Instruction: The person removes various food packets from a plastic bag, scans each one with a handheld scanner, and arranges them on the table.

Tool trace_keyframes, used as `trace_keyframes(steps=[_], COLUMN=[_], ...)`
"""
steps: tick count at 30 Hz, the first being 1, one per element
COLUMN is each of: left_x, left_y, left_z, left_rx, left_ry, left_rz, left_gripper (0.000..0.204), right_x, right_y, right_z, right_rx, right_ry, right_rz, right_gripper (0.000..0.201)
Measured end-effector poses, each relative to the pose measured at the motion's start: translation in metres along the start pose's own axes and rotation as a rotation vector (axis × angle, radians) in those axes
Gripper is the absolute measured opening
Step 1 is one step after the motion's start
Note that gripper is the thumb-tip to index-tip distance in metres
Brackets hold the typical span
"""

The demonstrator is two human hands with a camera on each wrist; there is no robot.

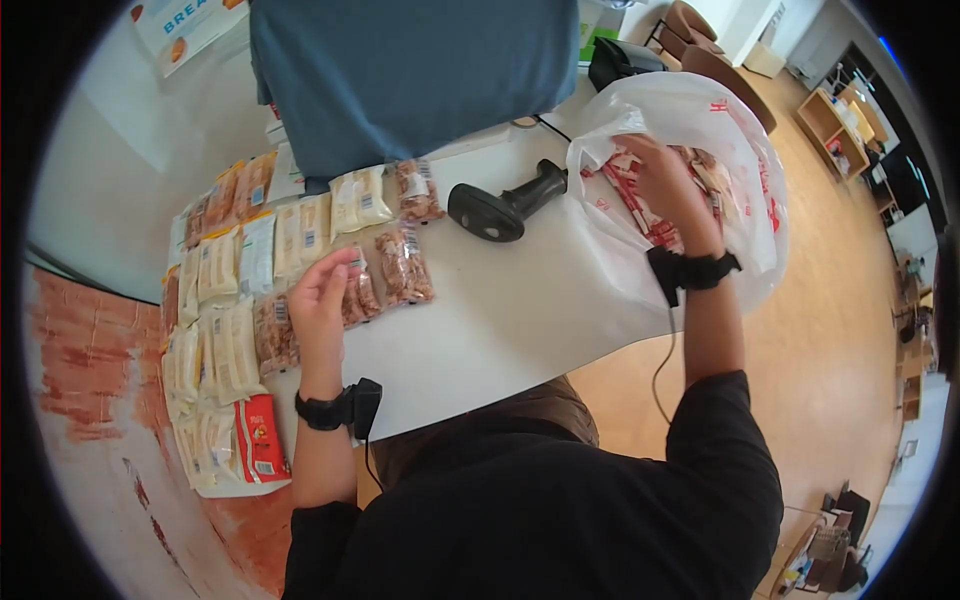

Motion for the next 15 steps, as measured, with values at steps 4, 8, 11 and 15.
trace_keyframes(steps=[4,8,11,15], left_x=[0.003,0.001,0.003,0.004], left_y=[-0.002,-0.001,-0.002,-0.003], left_z=[-0.007,-0.007,-0.007,-0.007], left_rx=[0.021,0.027,0.029,0.012], left_ry=[0.048,0.028,0.006,-0.032], left_rz=[0.04,0.042,0.06,0.063], left_gripper=[0.02,0.019,0.019,0.018], right_x=[0.037,0.045,0.037,0.023], right_y=[0.005,0.003,-0.001,0.005], right_z=[0.106,0.19,0.21,0.261], right_rx=[-0.27,-0.511,-0.446,-0.514], right_ry=[0.423,0.57,0.711,0.802], right_rz=[0.015,0.064,0.152,0.233], right_gripper=[0.039,0.029,0.028,0.033])
Point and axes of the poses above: each hand's wrist, its own y-axis away from the middle knuckle, its own x-axis out of the back of the hand, z = x × y, the point moved 2 cm from there along -y, towards the middle knuckle, and after that the axes turned 11 degrees about z, right-handed, at the moved point
